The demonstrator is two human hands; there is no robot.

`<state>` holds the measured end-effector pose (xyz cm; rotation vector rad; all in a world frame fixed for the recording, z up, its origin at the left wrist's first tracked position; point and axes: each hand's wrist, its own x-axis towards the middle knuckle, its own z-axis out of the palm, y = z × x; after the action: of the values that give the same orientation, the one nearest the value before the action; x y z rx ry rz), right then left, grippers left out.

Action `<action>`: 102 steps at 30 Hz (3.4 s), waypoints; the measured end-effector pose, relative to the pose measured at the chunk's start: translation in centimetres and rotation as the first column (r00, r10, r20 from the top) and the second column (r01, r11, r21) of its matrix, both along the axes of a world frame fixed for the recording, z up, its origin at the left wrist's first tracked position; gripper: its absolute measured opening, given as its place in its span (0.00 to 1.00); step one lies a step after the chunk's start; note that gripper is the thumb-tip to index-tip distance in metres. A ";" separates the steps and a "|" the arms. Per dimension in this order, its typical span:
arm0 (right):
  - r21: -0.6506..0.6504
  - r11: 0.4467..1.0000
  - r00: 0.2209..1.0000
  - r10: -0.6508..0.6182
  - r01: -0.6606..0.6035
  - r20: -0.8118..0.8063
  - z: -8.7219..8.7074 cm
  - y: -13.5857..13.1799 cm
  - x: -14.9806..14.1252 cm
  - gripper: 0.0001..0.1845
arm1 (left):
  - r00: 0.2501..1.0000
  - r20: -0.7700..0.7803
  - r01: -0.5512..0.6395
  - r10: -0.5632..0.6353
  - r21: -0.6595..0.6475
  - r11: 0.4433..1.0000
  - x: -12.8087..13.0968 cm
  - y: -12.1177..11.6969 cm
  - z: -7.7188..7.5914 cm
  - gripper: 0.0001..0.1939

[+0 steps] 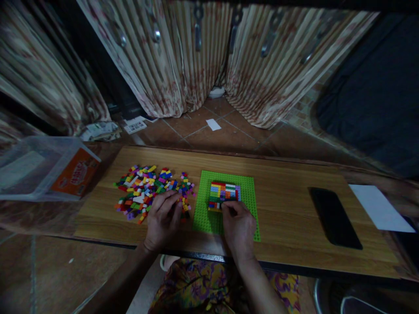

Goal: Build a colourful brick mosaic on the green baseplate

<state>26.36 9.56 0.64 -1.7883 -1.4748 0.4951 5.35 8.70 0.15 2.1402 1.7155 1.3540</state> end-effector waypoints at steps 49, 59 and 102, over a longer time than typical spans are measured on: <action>-0.145 0.980 0.829 0.031 -0.134 -0.558 1.7 -1.7 -1.0 0.12 | 0.994 0.072 -0.082 0.079 0.039 0.996 -0.3 0.3 -0.5 0.11; -0.328 0.920 0.158 -0.299 -0.215 -0.941 2.6 -1.7 1.3 0.16 | 0.997 0.053 -0.068 0.064 0.060 0.996 -0.4 0.5 -0.5 0.11; 0.263 0.958 0.918 -0.003 -0.110 0.396 -2.1 -2.1 1.9 0.13 | 0.993 0.084 -0.078 0.078 0.002 0.997 -0.2 0.4 -0.3 0.11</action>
<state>28.24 7.44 -1.43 -1.6816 -1.7694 -0.0614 5.10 9.11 -0.15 2.0084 1.7824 1.4473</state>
